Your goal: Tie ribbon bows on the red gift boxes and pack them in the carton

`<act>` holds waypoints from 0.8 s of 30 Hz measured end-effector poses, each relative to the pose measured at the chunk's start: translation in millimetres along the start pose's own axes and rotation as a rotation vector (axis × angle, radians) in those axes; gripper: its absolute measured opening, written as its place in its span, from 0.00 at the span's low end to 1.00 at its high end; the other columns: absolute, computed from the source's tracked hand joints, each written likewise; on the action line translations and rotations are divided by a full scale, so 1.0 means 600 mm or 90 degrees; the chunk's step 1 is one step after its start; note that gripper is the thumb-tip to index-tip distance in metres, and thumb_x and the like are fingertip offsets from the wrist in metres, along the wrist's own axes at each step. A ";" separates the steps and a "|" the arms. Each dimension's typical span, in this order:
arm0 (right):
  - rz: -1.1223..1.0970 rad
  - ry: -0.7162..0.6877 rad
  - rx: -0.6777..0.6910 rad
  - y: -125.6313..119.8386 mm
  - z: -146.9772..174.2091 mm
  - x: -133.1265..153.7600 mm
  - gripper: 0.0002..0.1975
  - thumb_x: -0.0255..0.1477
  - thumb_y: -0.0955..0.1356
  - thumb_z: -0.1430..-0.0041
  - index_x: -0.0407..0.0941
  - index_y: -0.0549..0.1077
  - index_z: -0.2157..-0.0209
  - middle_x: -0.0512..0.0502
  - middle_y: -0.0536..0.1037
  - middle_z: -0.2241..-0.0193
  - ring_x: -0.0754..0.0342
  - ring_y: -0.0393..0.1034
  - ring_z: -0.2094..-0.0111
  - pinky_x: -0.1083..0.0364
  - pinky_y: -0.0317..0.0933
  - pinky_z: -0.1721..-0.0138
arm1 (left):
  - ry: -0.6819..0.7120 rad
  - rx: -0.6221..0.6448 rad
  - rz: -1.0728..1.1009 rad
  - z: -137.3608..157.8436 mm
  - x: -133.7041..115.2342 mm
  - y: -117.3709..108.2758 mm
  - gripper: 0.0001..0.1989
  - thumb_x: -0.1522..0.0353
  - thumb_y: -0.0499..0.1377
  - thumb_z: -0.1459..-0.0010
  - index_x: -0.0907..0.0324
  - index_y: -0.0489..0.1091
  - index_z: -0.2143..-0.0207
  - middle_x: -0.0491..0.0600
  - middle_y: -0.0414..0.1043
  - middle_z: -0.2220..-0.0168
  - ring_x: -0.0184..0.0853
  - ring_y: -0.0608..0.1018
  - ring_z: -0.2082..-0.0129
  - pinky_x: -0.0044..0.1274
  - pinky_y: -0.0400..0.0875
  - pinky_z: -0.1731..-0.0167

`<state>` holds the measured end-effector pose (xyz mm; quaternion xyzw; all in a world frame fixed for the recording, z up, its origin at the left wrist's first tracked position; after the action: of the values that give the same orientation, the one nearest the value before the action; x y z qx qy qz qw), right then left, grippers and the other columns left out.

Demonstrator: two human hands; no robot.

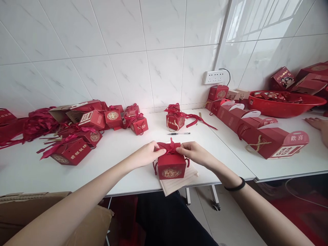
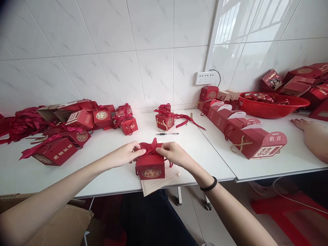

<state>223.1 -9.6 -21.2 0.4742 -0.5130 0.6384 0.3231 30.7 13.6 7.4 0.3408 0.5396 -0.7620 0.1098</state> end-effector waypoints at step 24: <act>-0.433 -0.055 0.106 0.010 -0.002 -0.064 0.20 0.39 0.71 0.51 0.42 0.61 0.82 0.53 0.58 0.81 0.59 0.51 0.80 0.59 0.51 0.77 | 0.166 0.199 0.074 -0.005 0.007 -0.012 0.19 0.59 0.52 0.45 0.60 0.50 0.80 0.41 0.46 0.78 0.26 0.51 0.77 0.21 0.46 0.77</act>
<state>230.8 -7.1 -59.3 0.6693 -0.2850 0.5134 0.4553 24.8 19.8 9.7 0.4800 0.4038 -0.7783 0.0288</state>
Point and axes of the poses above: each hand's wrist, its own z-axis away from the middle knuckle, its own y-axis out of the palm, x = y × z, the point moved 2 cm from there along -z, towards the middle knuckle
